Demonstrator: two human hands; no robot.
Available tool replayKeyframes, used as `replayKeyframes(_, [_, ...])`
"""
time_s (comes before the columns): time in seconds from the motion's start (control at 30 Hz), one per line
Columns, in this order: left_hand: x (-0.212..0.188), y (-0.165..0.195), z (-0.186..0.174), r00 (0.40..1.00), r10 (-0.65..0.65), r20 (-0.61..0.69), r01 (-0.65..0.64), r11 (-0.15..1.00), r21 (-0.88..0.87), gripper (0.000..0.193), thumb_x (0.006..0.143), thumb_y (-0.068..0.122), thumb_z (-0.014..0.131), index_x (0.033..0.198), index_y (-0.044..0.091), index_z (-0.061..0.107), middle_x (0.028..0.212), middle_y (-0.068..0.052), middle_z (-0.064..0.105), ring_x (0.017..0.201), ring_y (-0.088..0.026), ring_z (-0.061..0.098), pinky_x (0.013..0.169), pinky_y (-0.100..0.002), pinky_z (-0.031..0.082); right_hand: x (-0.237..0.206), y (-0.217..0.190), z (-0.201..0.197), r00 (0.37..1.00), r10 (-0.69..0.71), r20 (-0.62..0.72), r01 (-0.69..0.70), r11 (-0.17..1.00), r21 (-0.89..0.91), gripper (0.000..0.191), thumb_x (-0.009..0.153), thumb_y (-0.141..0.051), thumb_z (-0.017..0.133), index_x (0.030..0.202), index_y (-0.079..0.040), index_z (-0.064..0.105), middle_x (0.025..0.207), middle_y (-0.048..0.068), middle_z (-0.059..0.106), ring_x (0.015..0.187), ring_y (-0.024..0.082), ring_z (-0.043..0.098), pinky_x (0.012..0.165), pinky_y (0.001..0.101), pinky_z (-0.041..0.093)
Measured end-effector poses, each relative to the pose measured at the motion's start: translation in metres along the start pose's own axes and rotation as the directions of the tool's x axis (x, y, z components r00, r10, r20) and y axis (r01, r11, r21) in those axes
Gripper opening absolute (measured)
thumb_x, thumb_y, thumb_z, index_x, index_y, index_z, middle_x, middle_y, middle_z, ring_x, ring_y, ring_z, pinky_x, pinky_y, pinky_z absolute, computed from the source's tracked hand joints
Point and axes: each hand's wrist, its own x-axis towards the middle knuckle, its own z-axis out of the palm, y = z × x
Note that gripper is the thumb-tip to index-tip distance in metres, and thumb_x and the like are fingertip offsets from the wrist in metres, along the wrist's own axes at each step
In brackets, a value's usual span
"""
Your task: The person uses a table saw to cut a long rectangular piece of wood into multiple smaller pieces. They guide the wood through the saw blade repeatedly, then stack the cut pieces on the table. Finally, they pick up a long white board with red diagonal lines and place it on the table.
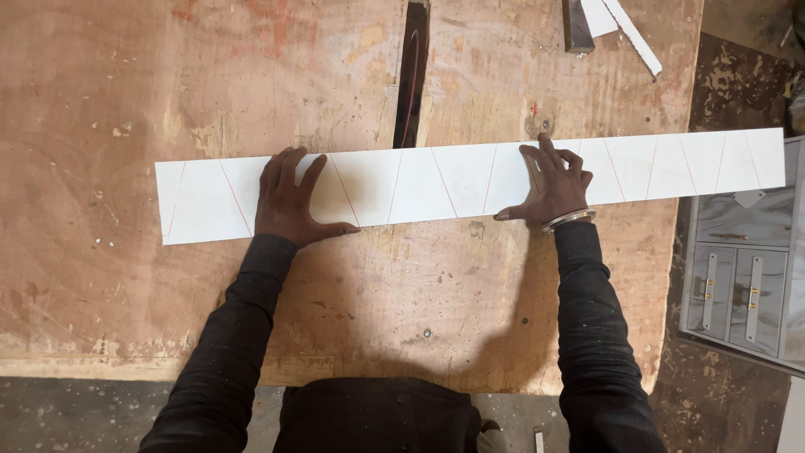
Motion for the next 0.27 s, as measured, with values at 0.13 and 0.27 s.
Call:
replayKeyframes(0.13, [0.005,0.003,0.002,1.000,-0.023,0.007,0.023,0.999,-0.044,0.114,0.054,0.068,0.093,0.145,0.011,0.054,0.150,-0.020,0.043,0.144,-0.044,0.035,0.119,-0.057,0.035,0.007,0.007,0.003,1.000,0.002,-0.008,-0.002,1.000,0.012,0.141,0.020,-0.072,0.093,0.148,-0.026,0.055,0.168,0.004,0.034,0.141,0.038,0.032,0.108,0.0604,0.028])
replayKeyframes(0.27, [0.008,0.003,0.002,0.997,-0.058,0.054,0.059,0.998,-0.024,0.116,0.052,0.068,0.093,0.145,0.012,0.054,0.151,-0.018,0.042,0.145,-0.043,0.033,0.119,-0.057,0.034,0.012,0.016,0.008,1.000,-0.001,-0.002,0.001,1.000,0.024,0.141,0.021,-0.074,0.092,0.148,-0.026,0.054,0.168,0.005,0.034,0.141,0.038,0.031,0.109,0.0606,0.027])
